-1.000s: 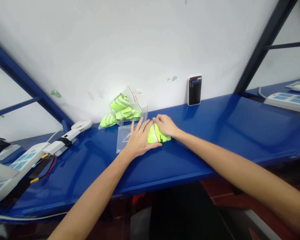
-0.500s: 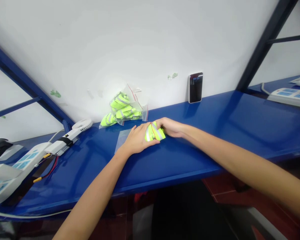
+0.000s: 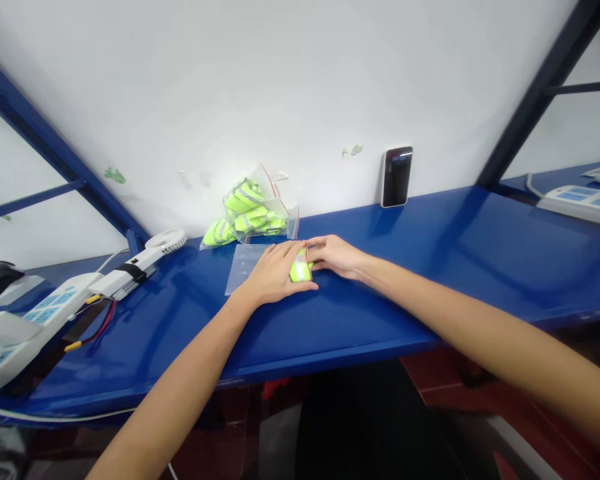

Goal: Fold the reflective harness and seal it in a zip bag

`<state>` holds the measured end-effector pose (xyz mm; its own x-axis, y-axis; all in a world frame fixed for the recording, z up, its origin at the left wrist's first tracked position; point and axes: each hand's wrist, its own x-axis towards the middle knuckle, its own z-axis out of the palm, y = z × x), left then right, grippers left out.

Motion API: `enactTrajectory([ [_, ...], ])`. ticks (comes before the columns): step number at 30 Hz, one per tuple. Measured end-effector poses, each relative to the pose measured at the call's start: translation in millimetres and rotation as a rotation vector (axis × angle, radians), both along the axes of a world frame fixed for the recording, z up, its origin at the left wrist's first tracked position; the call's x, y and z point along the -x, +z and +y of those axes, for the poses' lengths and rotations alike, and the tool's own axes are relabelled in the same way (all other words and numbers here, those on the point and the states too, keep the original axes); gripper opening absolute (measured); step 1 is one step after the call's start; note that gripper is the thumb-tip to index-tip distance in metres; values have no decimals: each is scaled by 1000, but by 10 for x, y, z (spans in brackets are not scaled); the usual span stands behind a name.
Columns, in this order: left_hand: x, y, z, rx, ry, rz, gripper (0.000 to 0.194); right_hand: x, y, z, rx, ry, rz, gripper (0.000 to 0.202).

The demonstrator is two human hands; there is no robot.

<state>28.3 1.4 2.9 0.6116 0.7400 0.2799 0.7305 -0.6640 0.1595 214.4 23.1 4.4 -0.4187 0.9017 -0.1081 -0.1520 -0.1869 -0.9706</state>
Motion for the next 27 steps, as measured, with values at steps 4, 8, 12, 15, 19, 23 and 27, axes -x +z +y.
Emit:
enactTrajectory([
  [4, -30, 2, -9, -70, 47, -6, 78, 166, -118, -59, -3, -111, 104, 19],
  [8, -45, 35, -16, -87, 59, -12, 73, 201, -142, -66, 9, -77, 144, 10],
  [12, -41, 117, -45, -20, 29, -8, 79, 160, -104, -83, 51, 53, 208, 13],
  [15, -27, 176, -78, 55, -46, -154, 83, 108, -50, -117, 124, 179, 257, 16],
  [19, -12, 216, -71, 158, -134, -588, 71, 63, 7, -142, 189, 322, 306, 34],
  [23, 58, 295, -24, 307, -38, -922, 64, 98, -37, -116, 89, 311, 129, 29],
  [27, 186, 401, -55, 407, -20, -979, 49, 136, -79, -78, -16, 412, -104, 22],
])
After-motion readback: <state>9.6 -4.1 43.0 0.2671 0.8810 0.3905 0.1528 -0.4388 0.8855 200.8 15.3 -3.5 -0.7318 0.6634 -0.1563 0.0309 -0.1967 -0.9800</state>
